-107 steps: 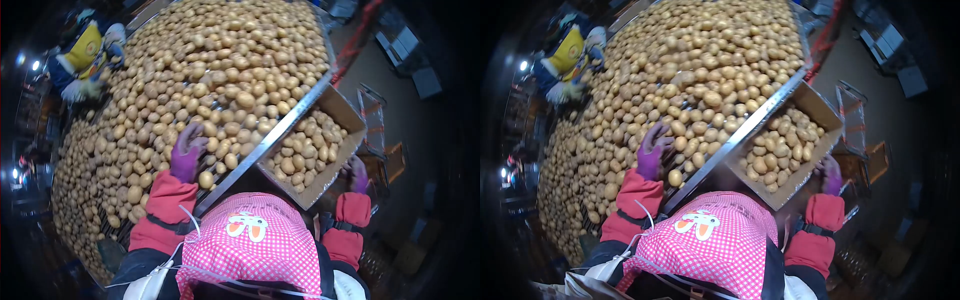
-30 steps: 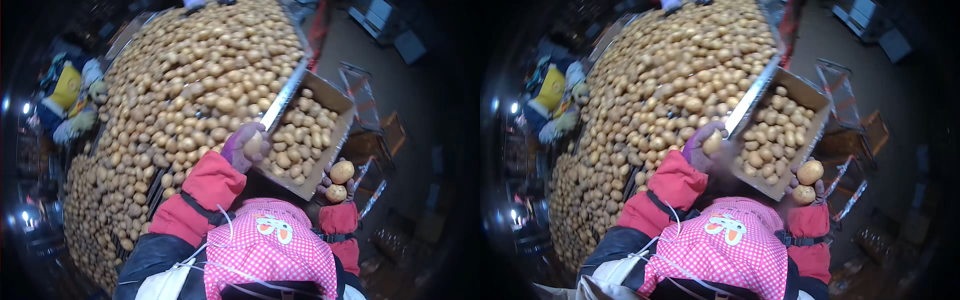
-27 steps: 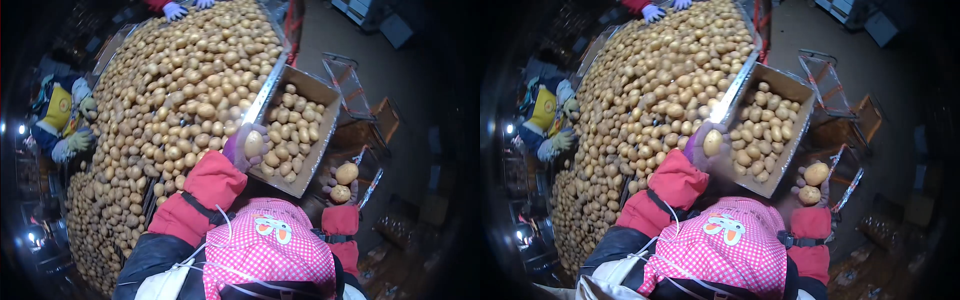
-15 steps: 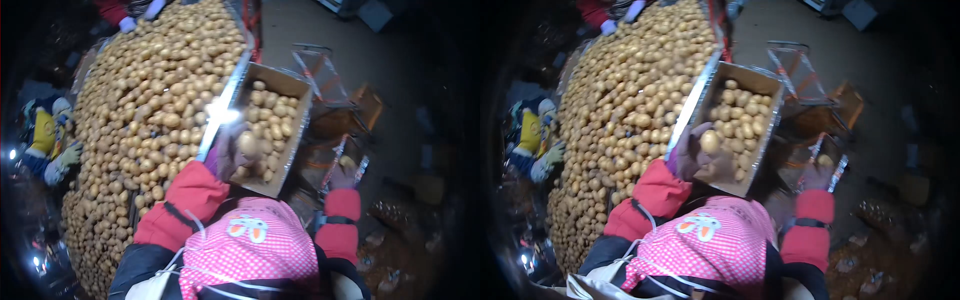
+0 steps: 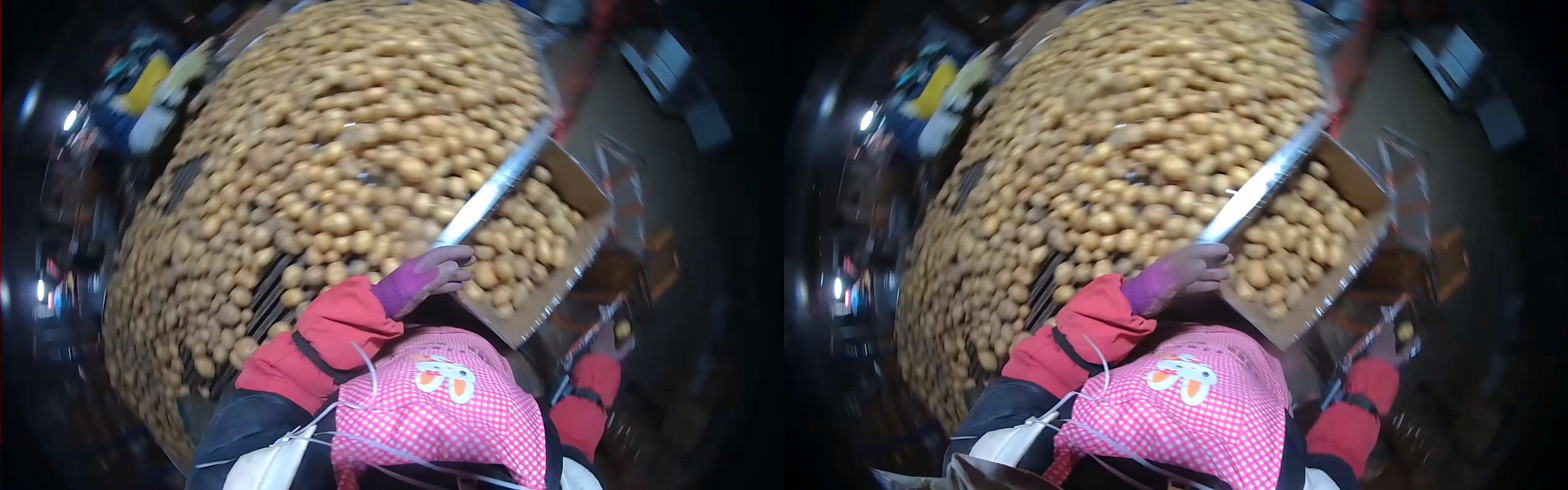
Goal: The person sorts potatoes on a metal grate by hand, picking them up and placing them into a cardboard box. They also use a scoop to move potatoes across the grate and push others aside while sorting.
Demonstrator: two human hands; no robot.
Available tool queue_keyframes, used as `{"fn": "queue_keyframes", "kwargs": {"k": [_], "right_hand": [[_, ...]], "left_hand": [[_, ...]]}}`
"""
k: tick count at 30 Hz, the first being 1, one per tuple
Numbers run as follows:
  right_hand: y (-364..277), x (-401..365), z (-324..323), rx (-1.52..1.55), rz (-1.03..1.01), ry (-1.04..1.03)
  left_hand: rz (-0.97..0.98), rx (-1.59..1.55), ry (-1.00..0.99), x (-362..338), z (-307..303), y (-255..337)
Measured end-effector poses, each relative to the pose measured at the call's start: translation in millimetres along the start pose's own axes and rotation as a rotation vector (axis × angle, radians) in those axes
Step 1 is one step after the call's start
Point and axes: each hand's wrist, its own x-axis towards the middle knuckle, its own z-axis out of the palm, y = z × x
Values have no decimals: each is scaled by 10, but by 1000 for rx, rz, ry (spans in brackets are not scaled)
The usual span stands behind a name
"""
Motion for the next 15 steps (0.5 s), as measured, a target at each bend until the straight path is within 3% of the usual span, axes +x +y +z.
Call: {"fn": "queue_keyframes", "kwargs": {"k": [1, 3, 5, 6, 7, 9, 10, 11, 12, 13, 15], "right_hand": [[-22, 207, -37, -161, -43, 46], [402, 397, 345, -437, -162, -200], [1265, 177, 1031, -667, -240, -426], [1940, -115, 1514, -767, -255, -523], [2464, -438, 1920, -917, -76, -563], [3582, -714, 2348, -1314, 60, -742], [4094, -942, 2473, -1464, 139, -1031], [4597, -1109, 2480, -1647, -55, -1332], [5030, -1558, 2604, -1909, -11, -1457], [5473, -1790, 2550, -1974, 14, -1611], [6354, -1941, 2348, -1826, -812, -2359]], "left_hand": [[103, 101, 105, -211, -215, 64], [270, 309, 291, -678, -712, 104], [731, 325, 639, -1155, -1222, 33], [784, 313, 818, -1429, -1510, 24], [834, 343, 984, -1790, -1755, 51], [896, 444, 1315, -2473, -2144, 80], [662, 657, 1509, -2729, -1947, 294], [589, 945, 1586, -3012, -2126, 264], [512, 1229, 1679, -3294, -2304, 235], [409, 1203, 1693, -3394, -2476, 166], [213, 1145, 1705, -3572, -2665, 112]]}}
